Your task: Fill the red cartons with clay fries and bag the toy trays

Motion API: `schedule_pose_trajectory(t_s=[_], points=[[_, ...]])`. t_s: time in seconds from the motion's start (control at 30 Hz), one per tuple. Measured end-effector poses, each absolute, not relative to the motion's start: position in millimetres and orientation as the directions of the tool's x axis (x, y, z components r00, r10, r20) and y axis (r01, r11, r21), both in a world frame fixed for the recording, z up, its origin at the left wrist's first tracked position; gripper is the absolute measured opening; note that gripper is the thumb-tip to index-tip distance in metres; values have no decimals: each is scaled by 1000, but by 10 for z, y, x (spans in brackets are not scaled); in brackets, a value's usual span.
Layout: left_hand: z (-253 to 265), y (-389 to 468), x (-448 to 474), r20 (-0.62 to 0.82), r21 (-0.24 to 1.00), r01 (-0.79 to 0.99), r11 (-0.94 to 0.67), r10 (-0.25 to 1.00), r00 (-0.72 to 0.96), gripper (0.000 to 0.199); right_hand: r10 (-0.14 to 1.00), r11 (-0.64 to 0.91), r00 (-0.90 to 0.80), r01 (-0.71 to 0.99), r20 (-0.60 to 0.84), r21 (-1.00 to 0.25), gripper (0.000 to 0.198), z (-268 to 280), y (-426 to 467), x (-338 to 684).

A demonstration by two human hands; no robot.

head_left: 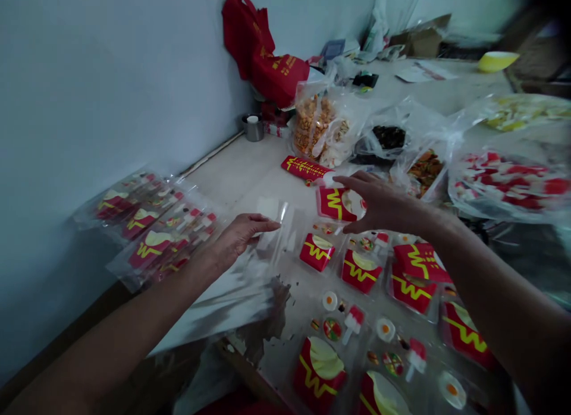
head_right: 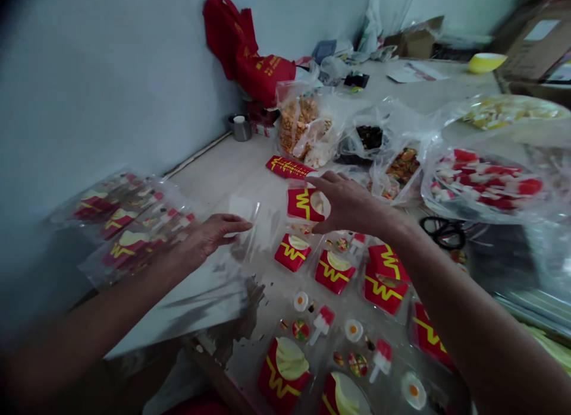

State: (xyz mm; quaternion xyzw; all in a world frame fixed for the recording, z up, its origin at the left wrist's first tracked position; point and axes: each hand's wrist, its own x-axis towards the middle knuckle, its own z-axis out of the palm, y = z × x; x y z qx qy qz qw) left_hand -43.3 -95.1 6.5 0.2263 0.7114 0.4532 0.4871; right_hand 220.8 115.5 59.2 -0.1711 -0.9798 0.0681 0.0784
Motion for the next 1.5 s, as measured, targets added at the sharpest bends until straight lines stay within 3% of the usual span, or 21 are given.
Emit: schedule_pose_trajectory(t_s=[0.1, 0.27, 0.47, 0.77, 1.03, 1.33, 1.5], points=[[35, -855, -321, -496, 866, -148, 477, 789, -363, 43, 339, 938, -924, 318, 179, -136, 109, 724, 1136, 2278], [19, -783, -212, -425, 901, -67, 428, 846, -322, 43, 338, 941, -933, 330, 124, -78, 105, 732, 1158, 2437], [-25, -767, -15, -418, 901, -68, 429, 817, -397, 41, 350, 936, -928, 339, 130, -99, 108, 743, 1152, 2522], [-121, -739, 227, -238, 923, 202, 328, 898, -371, 37, 422, 899, -887, 435, 188, 38, 107, 906, 970, 2518], [-57, -718, 269, -291, 901, 252, 352, 924, -248, 41, 441, 870, -874, 472, 205, 144, 99, 795, 683, 2464], [-159, -716, 68, -355, 853, 309, 420, 902, -246, 42, 486, 833, -814, 542, 319, 114, 95, 721, 619, 2470], [-172, -706, 44, -368, 853, 301, 426, 901, -232, 45, 486, 844, -820, 530, 302, 79, 97, 672, 618, 2469]])
